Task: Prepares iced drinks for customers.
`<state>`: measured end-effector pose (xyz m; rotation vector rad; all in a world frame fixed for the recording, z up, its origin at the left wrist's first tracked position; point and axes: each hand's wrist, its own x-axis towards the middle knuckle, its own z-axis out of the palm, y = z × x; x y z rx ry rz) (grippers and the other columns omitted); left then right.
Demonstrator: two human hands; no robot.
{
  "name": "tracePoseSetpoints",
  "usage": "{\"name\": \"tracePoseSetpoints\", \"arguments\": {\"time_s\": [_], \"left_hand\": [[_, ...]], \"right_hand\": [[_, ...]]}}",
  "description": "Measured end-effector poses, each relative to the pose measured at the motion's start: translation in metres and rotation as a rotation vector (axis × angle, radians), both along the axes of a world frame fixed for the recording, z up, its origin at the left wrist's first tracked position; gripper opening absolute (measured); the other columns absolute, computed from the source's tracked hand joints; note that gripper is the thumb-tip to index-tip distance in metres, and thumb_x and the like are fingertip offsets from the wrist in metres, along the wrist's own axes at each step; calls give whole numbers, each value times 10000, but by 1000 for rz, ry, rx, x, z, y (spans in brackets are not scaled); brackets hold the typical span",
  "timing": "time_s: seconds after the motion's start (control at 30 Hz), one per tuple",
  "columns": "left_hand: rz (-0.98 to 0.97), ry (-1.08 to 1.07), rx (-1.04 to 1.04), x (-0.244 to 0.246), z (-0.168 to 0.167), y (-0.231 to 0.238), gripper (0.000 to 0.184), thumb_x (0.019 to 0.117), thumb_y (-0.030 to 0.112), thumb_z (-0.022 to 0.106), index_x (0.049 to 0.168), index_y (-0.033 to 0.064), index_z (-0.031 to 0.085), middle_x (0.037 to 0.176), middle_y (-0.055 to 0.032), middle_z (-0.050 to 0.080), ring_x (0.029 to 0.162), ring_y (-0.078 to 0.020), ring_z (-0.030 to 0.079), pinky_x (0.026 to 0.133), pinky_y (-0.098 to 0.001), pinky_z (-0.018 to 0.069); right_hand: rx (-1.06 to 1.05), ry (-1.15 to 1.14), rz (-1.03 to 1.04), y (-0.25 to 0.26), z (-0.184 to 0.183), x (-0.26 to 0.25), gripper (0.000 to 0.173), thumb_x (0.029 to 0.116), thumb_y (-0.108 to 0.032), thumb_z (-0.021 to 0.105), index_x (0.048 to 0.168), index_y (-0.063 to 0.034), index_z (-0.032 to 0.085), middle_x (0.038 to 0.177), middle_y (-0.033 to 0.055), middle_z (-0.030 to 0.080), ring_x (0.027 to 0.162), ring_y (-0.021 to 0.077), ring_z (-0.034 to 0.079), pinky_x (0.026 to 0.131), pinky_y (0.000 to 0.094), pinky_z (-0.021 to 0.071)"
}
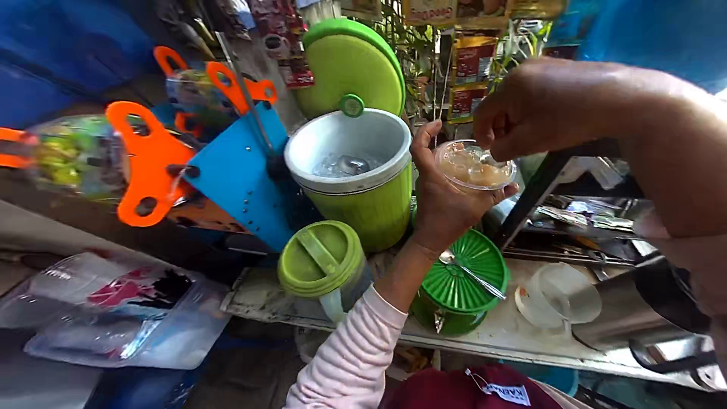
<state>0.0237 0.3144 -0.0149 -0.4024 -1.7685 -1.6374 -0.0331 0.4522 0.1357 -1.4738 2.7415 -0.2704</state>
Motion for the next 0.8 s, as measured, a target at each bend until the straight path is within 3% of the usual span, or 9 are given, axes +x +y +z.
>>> {"name": "tracePoseSetpoints", "arguments": {"time_s": [0.07,0.17,0.3,0.43,0.57,0.63,0.7,0.77,0.8], "left_hand": [[-16,7,25,4,8,-21,1136,610,58,955,1493,75,241,1348,-167,507,1088,-152,639,890,-297,581],[-12,30,26,5,17,-53,1145,598,49,963,1480,65,233,1232,-179,599,1052,-182,676,904,-332,590],[6,-2,23,10,29,-96,1128,619,48,963,1487,72,242,1253,-187,585,1041,-193,673,872,-348,600],[18,34,85,4,32,-136,1175,552,41,977,1474,2,250,1307,-212,562,1106,-178,661,934,-311,583],[54,73,75,9,26,-183,1160,566,50,965,1472,-32,246,1358,-225,513,1143,-192,643,953,-320,583],[47,58,35,22,25,-209,1125,626,48,946,1492,24,229,1319,-189,565,1125,-186,661,942,-336,587],[28,83,-20,32,24,-236,1090,676,67,922,1499,64,208,1285,-139,591,1123,-175,664,943,-342,594],[32,101,-32,43,25,-260,1078,692,116,917,1491,67,196,1270,-115,603,1137,-188,668,962,-366,597],[40,104,-21,48,25,-271,1083,687,149,922,1487,76,197,1269,-105,603,1142,-199,667,970,-381,597]], "right_hand": [[-43,-97,-29,-21,9,-5,46,875,-63,747,842,-85,724,690,12,632,600,126,578,583,383,495],[-145,-286,-122,-54,16,-11,131,909,-52,651,790,-93,687,630,2,606,524,94,549,505,287,480],[-299,-560,-151,-94,16,-32,203,872,-41,564,691,-115,622,569,-23,566,445,47,484,418,198,404],[-473,-779,-132,-123,6,-59,226,832,-73,484,654,-181,574,587,-55,614,477,5,539,434,178,442],[-700,-787,-295,-146,8,-80,262,949,-105,454,730,-182,576,634,-56,626,529,29,569,490,193,479],[-729,-683,-496,-160,7,-90,173,979,-111,507,826,-151,578,668,-53,599,528,34,536,490,188,462],[-676,-512,-658,-174,-5,-106,33,924,-107,602,900,-88,615,707,-17,595,550,72,533,526,248,492],[-473,-292,-737,-189,-26,-122,147,911,-124,663,986,3,659,824,83,646,672,174,619,667,391,571],[-346,-202,-735,-196,-38,-132,212,931,-135,672,1029,53,686,938,179,693,815,286,679,791,524,571]]}}
